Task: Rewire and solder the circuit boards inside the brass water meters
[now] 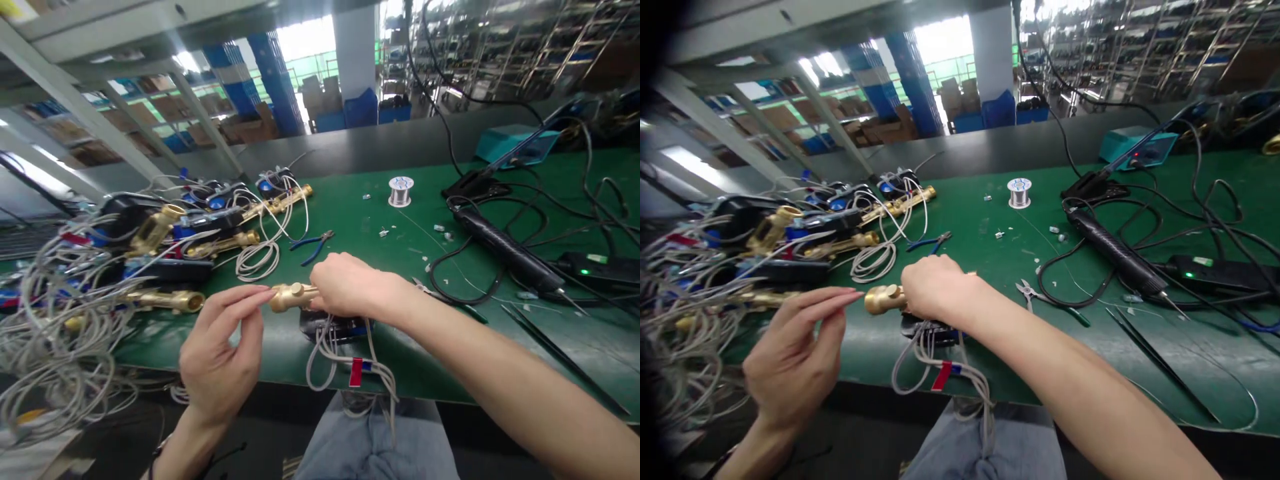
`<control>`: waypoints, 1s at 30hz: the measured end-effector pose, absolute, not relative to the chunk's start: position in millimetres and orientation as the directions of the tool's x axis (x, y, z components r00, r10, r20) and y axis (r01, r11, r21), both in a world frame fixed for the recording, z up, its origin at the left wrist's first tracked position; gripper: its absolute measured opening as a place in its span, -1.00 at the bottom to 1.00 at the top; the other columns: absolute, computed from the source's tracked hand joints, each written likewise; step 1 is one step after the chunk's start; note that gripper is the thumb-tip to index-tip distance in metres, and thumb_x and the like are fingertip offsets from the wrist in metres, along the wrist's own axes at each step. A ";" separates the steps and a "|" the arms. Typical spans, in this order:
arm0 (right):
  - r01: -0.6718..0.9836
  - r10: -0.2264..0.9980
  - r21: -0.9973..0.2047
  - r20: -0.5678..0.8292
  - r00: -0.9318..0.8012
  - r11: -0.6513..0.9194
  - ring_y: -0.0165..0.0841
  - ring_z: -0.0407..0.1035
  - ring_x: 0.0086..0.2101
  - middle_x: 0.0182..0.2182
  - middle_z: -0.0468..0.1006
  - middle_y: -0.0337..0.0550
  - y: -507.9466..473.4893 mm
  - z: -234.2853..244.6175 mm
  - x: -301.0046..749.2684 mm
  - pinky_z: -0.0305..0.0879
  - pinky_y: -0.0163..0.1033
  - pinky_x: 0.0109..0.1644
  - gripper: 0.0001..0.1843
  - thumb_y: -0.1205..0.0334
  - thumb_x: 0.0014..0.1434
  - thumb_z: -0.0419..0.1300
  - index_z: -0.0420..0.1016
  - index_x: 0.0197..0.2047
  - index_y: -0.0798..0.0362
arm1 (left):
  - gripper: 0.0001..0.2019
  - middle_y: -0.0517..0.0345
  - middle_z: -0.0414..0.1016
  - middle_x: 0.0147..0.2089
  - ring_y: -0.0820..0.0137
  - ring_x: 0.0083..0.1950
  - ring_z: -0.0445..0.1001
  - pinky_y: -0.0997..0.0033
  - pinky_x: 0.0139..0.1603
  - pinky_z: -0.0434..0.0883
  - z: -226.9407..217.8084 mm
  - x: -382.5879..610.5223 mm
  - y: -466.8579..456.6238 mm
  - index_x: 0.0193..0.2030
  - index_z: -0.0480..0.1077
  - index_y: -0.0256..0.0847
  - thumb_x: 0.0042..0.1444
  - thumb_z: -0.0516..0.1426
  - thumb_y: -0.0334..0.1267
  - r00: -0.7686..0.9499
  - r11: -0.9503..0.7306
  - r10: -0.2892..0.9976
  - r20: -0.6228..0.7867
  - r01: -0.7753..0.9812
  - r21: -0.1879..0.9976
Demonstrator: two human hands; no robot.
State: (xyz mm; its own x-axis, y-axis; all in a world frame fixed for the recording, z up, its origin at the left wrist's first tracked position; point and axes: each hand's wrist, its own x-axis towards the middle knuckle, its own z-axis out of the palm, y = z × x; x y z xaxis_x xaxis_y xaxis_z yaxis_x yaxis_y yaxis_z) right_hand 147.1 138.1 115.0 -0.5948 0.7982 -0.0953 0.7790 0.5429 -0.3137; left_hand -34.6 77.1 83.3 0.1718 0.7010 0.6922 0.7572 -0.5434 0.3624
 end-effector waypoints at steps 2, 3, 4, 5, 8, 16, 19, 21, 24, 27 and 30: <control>0.790 0.809 -0.282 -0.070 -0.583 0.545 -0.22 0.44 -0.42 -0.46 0.56 0.05 133.3 114.9 148.8 0.18 -0.24 -0.41 -0.73 0.11 0.11 0.18 0.58 -0.37 0.16 | -0.82 0.14 0.48 -0.11 0.30 -0.06 0.45 0.16 0.07 0.39 82.7 -44.1 80.1 -0.12 0.47 -0.08 0.18 0.08 -0.30 0.103 -0.470 0.766 0.634 0.763 0.443; 0.792 0.812 -0.265 -0.053 -0.582 0.550 -0.21 0.44 -0.39 -0.45 0.56 0.06 129.8 114.2 152.0 0.20 -0.22 -0.37 -0.72 0.11 0.12 0.17 0.57 -0.38 0.16 | -0.82 0.15 0.48 -0.08 0.30 -0.04 0.45 0.16 0.09 0.38 80.4 -49.6 81.5 -0.10 0.46 -0.08 0.19 0.08 -0.27 0.052 -0.414 0.809 0.585 0.757 0.505; 0.789 0.814 -0.262 -0.017 -0.580 0.556 -0.22 0.43 -0.36 -0.43 0.56 0.04 125.4 112.7 156.6 0.20 -0.20 -0.32 -0.73 0.11 0.13 0.16 0.56 -0.38 0.15 | -0.80 0.14 0.49 -0.07 0.30 -0.03 0.46 0.16 0.10 0.38 76.7 -55.0 82.7 -0.08 0.45 -0.10 0.19 0.08 -0.23 -0.005 -0.352 0.853 0.522 0.734 0.581; 0.781 0.819 -0.281 0.038 -0.572 0.558 -0.23 0.41 -0.34 -0.42 0.55 0.01 120.2 110.1 162.5 0.21 -0.19 -0.28 -0.74 0.12 0.15 0.16 0.54 -0.37 0.13 | -0.78 0.12 0.49 -0.06 0.30 -0.04 0.47 0.17 0.09 0.39 72.0 -60.1 83.5 -0.06 0.43 -0.12 0.18 0.08 -0.20 -0.054 -0.293 0.891 0.450 0.688 0.664; 0.682 0.858 -0.524 0.259 -0.442 0.510 -0.32 0.34 -0.31 -0.41 0.51 -0.15 100.4 95.2 185.1 0.21 -0.22 -0.22 -0.81 0.14 0.17 0.15 0.49 -0.35 0.07 | -0.70 0.01 0.53 -0.09 0.31 -0.08 0.52 0.25 0.00 0.47 54.8 -69.1 81.6 0.00 0.39 -0.24 0.18 0.07 -0.15 -0.082 -0.178 0.967 0.243 0.469 0.865; 0.007 0.995 -0.995 0.096 0.003 0.096 -0.28 0.46 -0.33 -0.30 0.59 -0.10 56.5 42.0 214.8 0.39 -0.24 -0.25 -0.74 0.07 0.04 0.27 0.53 -0.24 0.04 | -0.60 -0.11 0.51 -0.02 0.29 0.01 0.49 0.22 0.01 0.46 21.2 -36.5 60.1 0.07 0.32 -0.28 0.22 0.04 -0.05 0.198 -0.078 0.978 0.067 0.051 0.996; -0.114 0.996 -0.993 0.024 0.085 0.033 -0.24 0.48 -0.29 -0.29 0.60 -0.06 49.1 36.4 202.7 0.41 -0.19 -0.19 -0.70 0.07 -0.02 0.32 0.55 -0.25 0.07 | -0.57 -0.08 0.47 0.04 0.29 0.10 0.43 0.16 0.09 0.40 13.3 -24.2 53.8 0.10 0.30 -0.24 0.25 -0.03 0.01 0.364 0.082 0.931 -0.034 -0.117 0.990; -0.253 0.993 -0.967 -0.013 0.114 0.016 -0.26 0.48 -0.30 -0.29 0.59 -0.08 46.4 36.6 192.3 0.41 -0.18 -0.19 -0.71 0.06 -0.01 0.31 0.53 -0.25 0.06 | -0.58 -0.03 0.48 0.04 0.32 0.10 0.43 0.16 0.12 0.37 12.5 -21.7 54.5 0.07 0.32 -0.22 0.28 -0.09 0.02 0.433 0.160 0.899 -0.066 -0.186 0.969; -0.478 0.996 -0.878 -0.073 0.060 -0.036 -0.31 0.46 -0.42 -0.36 0.59 -0.13 44.2 38.4 177.7 0.42 -0.20 -0.34 -0.72 0.02 -0.02 0.31 0.50 -0.29 0.03 | -0.62 0.02 0.52 -0.04 0.33 0.00 0.48 0.20 0.11 0.37 21.8 -25.1 66.9 -0.03 0.38 -0.22 0.27 -0.04 0.01 0.450 0.150 0.893 -0.026 -0.242 0.959; -0.592 0.994 -0.802 -0.112 0.012 -0.083 -0.34 0.43 -0.50 -0.42 0.58 -0.15 42.0 38.0 164.5 0.41 -0.23 -0.43 -0.67 -0.02 -0.09 0.35 0.50 -0.32 0.01 | -0.58 0.02 0.57 -0.20 0.32 -0.15 0.53 0.32 -0.05 0.44 42.2 -30.5 84.9 -0.21 0.46 -0.29 0.18 0.05 0.08 0.505 0.197 0.862 -0.055 -0.232 0.953; -0.659 0.990 -0.744 -0.137 -0.014 -0.112 -0.33 0.46 -0.44 -0.43 0.58 -0.16 38.4 36.5 150.6 0.43 -0.21 -0.30 -0.64 -0.03 -0.14 0.37 0.52 -0.32 0.01 | -0.52 0.01 0.58 -0.27 0.35 -0.26 0.53 0.45 -0.19 0.46 64.9 -31.0 95.1 -0.25 0.48 -0.33 0.07 0.14 0.15 0.571 0.391 0.791 -0.218 -0.198 0.899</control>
State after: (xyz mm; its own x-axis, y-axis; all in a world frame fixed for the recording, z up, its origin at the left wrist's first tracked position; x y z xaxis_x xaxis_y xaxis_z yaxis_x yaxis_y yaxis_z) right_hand 150.6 38.4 36.5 -0.0137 0.9905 -0.1372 -0.6590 -0.1121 -0.7438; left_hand -31.0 95.1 64.9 0.5713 0.7913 -0.2181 -0.1981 0.3908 0.8989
